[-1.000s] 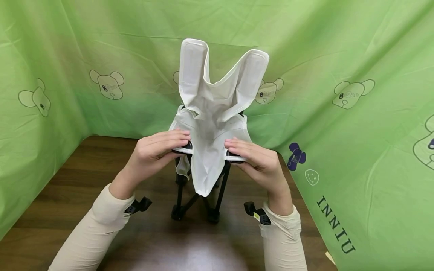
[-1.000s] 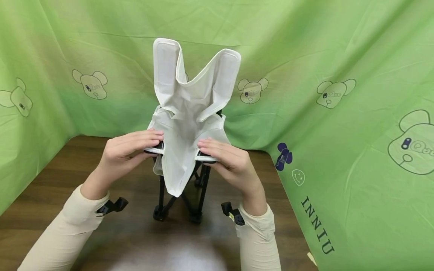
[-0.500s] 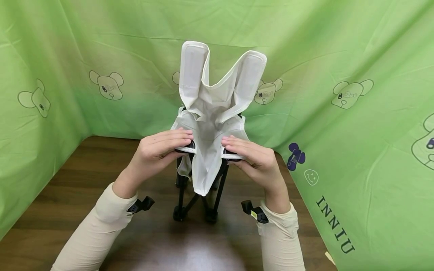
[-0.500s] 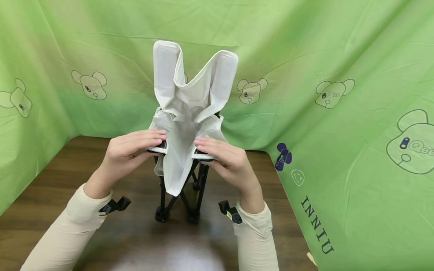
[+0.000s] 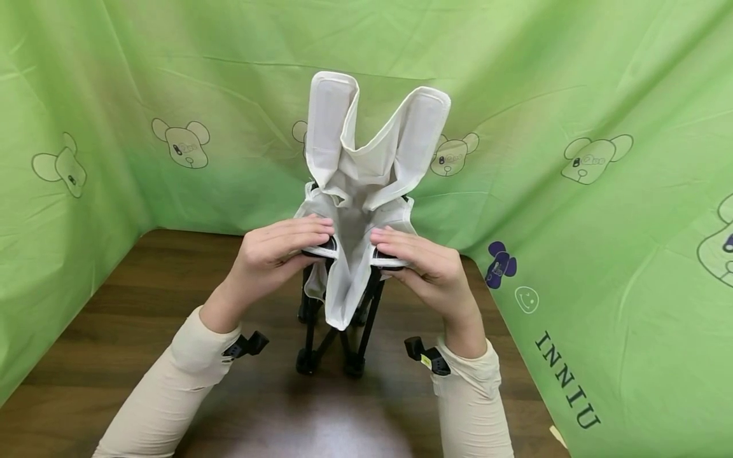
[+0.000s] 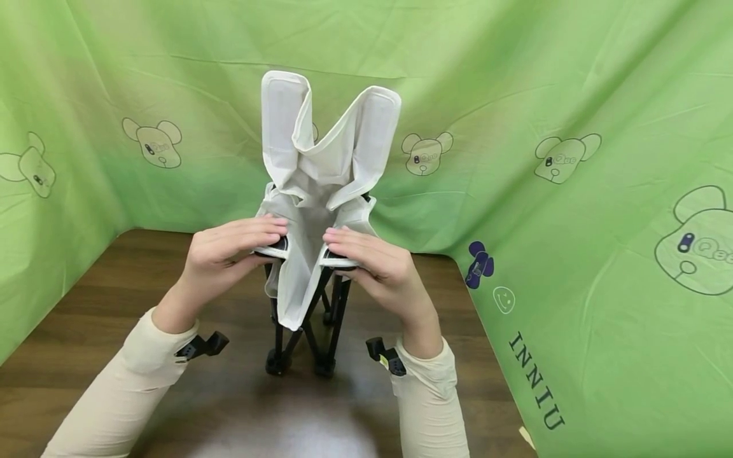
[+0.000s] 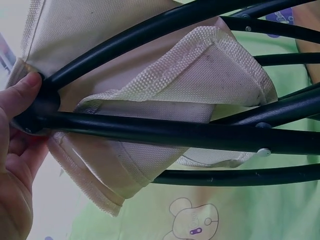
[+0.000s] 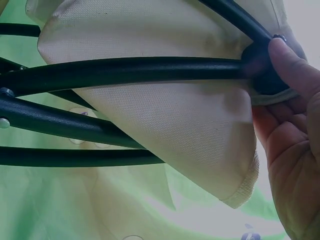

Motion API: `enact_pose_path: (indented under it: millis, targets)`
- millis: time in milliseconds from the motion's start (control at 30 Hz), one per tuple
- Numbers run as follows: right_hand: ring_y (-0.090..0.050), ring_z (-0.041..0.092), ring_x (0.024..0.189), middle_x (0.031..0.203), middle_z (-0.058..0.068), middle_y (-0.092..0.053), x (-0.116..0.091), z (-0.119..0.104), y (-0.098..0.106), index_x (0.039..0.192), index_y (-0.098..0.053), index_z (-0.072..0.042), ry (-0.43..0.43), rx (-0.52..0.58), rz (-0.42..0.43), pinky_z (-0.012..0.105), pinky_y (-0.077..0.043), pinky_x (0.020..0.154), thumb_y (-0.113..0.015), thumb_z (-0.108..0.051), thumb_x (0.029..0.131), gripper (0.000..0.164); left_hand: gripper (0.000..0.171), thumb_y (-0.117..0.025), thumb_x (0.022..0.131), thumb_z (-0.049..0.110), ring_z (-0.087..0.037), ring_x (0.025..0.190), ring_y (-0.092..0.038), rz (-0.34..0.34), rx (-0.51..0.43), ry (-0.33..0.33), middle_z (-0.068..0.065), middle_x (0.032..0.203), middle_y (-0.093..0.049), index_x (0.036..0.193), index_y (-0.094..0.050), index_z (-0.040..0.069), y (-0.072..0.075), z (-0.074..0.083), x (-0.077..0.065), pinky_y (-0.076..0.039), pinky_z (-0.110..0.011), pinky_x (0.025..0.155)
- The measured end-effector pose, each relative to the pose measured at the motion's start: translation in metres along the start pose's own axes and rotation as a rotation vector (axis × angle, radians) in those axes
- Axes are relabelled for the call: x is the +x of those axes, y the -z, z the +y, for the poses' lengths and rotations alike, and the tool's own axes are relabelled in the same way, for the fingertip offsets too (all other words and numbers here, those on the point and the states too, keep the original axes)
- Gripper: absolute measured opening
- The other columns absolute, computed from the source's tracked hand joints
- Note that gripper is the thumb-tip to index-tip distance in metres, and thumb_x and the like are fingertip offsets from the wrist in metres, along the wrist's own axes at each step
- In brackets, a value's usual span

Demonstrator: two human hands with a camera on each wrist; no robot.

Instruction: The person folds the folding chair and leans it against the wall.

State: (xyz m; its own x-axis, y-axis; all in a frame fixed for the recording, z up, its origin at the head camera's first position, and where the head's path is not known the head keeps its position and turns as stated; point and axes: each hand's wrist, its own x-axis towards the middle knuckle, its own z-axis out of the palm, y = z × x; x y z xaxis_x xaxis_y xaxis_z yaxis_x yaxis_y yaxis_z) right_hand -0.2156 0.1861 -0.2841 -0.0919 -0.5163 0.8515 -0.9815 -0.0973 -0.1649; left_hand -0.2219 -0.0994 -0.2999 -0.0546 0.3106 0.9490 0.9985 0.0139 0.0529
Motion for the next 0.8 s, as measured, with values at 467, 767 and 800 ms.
enact_pose_path:
  millis: [467,767,800]
  targets:
    - [-0.064,0.041,0.123,0.124,0.03,-0.068,0.004,0.002,-0.005,0.118,-0.068,0.016,0.005,0.019,-0.002,0.059,-0.045,0.108,-0.074,0.003,0.091,0.031,0.023,-0.078,0.09,0.004,-0.035,0.112,-0.071,0.018,-0.058,0.007,-0.025,0.114,-0.074,0.109,-0.074,-0.009,-0.007,-0.003,0.003,-0.053,-0.053,0.101]
    - [-0.065,0.04,0.122,0.123,0.029,-0.069,0.008,0.0,-0.007,0.116,-0.069,0.015,0.009,0.01,-0.001,0.057,-0.047,0.107,-0.074,-0.001,0.092,0.029,0.024,-0.079,0.088,0.002,-0.035,0.112,-0.071,0.03,-0.083,0.013,-0.025,0.115,-0.073,0.109,-0.073,-0.009,-0.011,-0.001,0.005,-0.053,-0.053,0.102]
    - [-0.065,0.04,0.122,0.123,0.029,-0.069,0.008,0.0,-0.007,0.116,-0.069,0.015,0.009,0.01,-0.001,0.057,-0.047,0.107,-0.074,-0.001,0.092,0.029,0.024,-0.079,0.089,0.003,-0.035,0.112,-0.071,0.029,-0.084,0.014,-0.025,0.114,-0.073,0.109,-0.073,-0.009,-0.011,-0.001,0.005,-0.053,-0.053,0.102]
